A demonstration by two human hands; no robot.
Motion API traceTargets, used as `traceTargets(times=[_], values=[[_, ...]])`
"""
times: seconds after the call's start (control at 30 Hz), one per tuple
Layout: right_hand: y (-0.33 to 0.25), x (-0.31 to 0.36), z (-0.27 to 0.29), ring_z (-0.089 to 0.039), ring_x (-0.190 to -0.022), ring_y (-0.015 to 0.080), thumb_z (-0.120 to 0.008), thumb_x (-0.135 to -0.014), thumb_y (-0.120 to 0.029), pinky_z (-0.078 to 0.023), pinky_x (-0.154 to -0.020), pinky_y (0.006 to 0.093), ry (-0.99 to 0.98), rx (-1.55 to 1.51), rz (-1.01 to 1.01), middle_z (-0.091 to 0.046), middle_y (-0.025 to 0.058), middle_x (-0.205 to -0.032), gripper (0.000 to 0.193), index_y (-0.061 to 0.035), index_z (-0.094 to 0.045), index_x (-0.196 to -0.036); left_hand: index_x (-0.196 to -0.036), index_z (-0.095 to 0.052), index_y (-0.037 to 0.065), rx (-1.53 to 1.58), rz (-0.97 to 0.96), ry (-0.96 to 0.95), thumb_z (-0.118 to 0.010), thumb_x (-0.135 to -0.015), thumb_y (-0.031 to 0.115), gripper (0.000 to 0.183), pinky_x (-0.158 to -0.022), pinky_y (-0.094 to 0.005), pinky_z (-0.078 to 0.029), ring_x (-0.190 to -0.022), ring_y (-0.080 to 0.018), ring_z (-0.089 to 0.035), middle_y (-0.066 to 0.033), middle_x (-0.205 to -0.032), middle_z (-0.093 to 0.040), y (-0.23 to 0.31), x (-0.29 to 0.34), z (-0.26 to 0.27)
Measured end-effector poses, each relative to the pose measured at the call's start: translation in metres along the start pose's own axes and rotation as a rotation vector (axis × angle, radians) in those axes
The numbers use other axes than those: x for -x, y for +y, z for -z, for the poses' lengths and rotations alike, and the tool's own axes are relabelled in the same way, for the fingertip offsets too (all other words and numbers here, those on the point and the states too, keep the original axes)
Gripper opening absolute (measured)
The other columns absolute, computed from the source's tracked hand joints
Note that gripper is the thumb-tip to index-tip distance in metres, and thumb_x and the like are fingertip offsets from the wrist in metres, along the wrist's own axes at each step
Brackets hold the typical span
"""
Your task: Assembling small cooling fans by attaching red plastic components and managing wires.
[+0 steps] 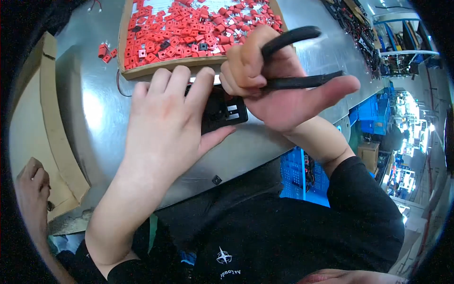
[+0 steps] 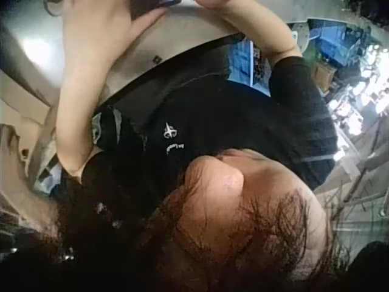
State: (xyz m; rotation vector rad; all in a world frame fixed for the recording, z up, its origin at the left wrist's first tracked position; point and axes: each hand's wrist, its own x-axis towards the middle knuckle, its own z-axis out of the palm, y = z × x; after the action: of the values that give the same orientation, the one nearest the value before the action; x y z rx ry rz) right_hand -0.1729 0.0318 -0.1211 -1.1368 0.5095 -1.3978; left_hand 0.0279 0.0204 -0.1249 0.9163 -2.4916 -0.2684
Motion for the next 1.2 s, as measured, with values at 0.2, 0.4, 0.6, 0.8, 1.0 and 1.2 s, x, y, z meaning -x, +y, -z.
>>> traceTargets(times=[0.2,0.4,0.6,0.8,1.0,1.2], values=[[0.003,-0.016,0.031,-0.031,-0.051,0.0091,-0.037,-0.068,-0.11,-0.026,-0.052,0.0276,-0.334,-0.209,-0.069,-0.037,-0.005,-0.062,0.094,-0.0176,-0.047,-0.087,-0.108,-0.059,0.005,0.024,-0.1,-0.014,-0.089,-0.061,0.058,0.077,-0.089,-0.0462,-0.047,-0.099,-0.035,-0.061,-0.014,-0.101,-0.061,-0.023,-0.009,-0.008],[0.003,-0.029,0.044,-0.029,-0.044,0.0085,-0.041,-0.072,-0.106,-0.026,-0.046,0.026,-0.497,-0.188,-0.138,-0.037,-0.005,-0.058,0.089,-0.0178,-0.046,-0.084,-0.109,-0.06,0.005,0.053,-0.12,-0.055,-0.089,-0.061,0.058,0.078,-0.094,-0.0468,-0.048,-0.104,-0.0364,-0.062,-0.0156,-0.106,-0.063,-0.029,-0.012,-0.008],[0.01,-0.049,0.042,-0.043,-0.04,0.0091,-0.042,-0.076,-0.102,-0.037,-0.04,0.0254,-0.751,-0.203,-0.178,-0.043,-0.0035,-0.053,0.088,-0.0152,-0.051,-0.08,-0.111,-0.061,0.004,0.059,-0.134,-0.077,-0.09,-0.061,0.058,0.08,-0.097,-0.0467,-0.048,-0.109,-0.036,-0.063,-0.0147,-0.11,-0.065,-0.034,-0.015,-0.011],[0.014,-0.024,0.027,-0.033,-0.047,0.01,-0.036,-0.054,-0.115,-0.029,-0.049,0.0251,-0.607,-0.636,-0.404,-0.038,-0.0038,-0.058,0.111,-0.0075,-0.048,-0.079,-0.11,-0.061,0.005,0.156,-0.289,-0.17,-0.088,-0.06,0.062,0.081,-0.096,-0.0449,-0.047,-0.103,-0.0347,-0.063,-0.013,-0.104,-0.064,-0.039,-0.016,-0.006],[-0.017,-0.021,0.018,-0.038,-0.051,0.0079,-0.036,-0.078,-0.104,-0.037,-0.051,0.024,-0.388,-0.106,-0.297,-0.045,-0.0043,-0.066,0.093,-0.0126,-0.05,-0.092,-0.106,-0.06,0.005,0.176,-0.284,-0.113,-0.088,-0.061,0.06,0.076,-0.091,-0.0452,-0.047,-0.097,-0.0346,-0.062,-0.0129,-0.096,-0.061,-0.034,-0.017,-0.008],[-0.019,0.013,-0.001,-0.037,-0.058,0.0079,-0.037,-0.068,-0.109,-0.032,-0.056,0.0262,-0.016,0.124,-0.005,-0.042,-0.0039,-0.073,0.102,-0.0132,-0.049,-0.103,-0.104,-0.057,0.004,0.158,-0.215,-0.109,-0.09,-0.06,0.057,0.076,-0.087,-0.0458,-0.046,-0.095,-0.0358,-0.061,-0.0137,-0.095,-0.059,-0.026,-0.013,-0.009]])
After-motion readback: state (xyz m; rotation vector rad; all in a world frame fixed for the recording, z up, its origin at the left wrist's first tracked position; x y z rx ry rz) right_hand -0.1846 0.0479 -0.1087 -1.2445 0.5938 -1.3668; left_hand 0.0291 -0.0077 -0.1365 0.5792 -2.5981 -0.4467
